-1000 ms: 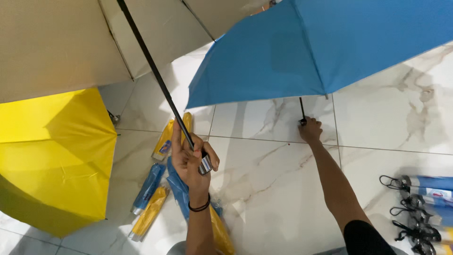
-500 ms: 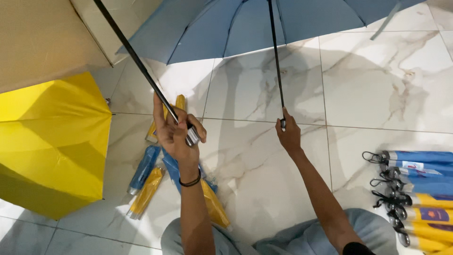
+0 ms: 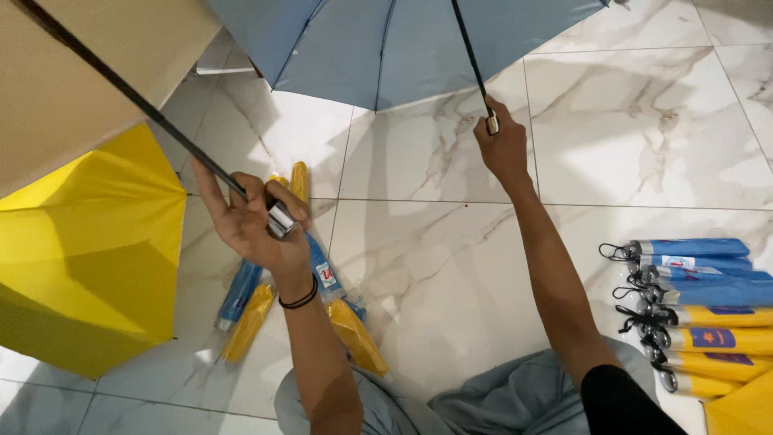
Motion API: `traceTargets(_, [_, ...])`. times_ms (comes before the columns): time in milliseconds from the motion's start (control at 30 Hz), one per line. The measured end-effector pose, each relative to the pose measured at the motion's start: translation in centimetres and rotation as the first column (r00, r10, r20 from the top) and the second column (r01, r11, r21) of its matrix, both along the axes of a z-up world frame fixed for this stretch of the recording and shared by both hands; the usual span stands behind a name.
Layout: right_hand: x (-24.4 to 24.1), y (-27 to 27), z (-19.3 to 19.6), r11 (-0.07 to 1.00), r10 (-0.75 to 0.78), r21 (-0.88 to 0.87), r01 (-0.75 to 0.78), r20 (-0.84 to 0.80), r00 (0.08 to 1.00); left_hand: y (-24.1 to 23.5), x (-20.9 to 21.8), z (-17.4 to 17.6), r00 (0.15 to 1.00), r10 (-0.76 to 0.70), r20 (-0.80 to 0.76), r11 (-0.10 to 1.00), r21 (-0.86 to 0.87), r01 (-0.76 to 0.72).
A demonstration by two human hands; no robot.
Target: The person opens and then folds a series of umbrellas by hand while sitting on the floor.
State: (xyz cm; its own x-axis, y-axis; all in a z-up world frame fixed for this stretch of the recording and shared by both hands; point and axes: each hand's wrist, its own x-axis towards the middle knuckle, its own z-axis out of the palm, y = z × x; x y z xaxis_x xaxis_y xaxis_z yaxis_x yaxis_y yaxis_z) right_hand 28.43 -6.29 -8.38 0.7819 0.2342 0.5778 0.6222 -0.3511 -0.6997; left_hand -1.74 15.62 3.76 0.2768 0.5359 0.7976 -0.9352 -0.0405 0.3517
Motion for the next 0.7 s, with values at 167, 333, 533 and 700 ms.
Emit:
traceTargets(167, [2.8, 2.3, 0.1, 0.997, 0.077, 0.036, -0.075, -0.089, 0.993, 0.2, -1.7, 1.0, 0.999, 0.045, 0.019, 0.999, 0.014, -0.046])
traceTargets(333, [3.3, 5.8, -4.4, 0.966, 0.257, -0.002, -0.258, -0.097, 0.962, -0.4, -2.6, 1.7, 0.989, 0.148, 0.004, 0.989, 0.001, -0.148])
traceTargets(533, [3.2, 11.6, -12.1, 0.901, 0.434, 0.121, -0.417, -0.239, 0.869, -2.7, -4.5, 3.4, 0.974, 0.214, -0.075, 0.977, 0.000, -0.215])
traceTargets(700, [2.3, 16.0, -18.4, 0.801, 0.429, -0.081, -0.593, -0.613, 0.664, -3.8, -6.5, 5.3, 0.983, 0.130, -0.131, 0.990, -0.045, -0.136])
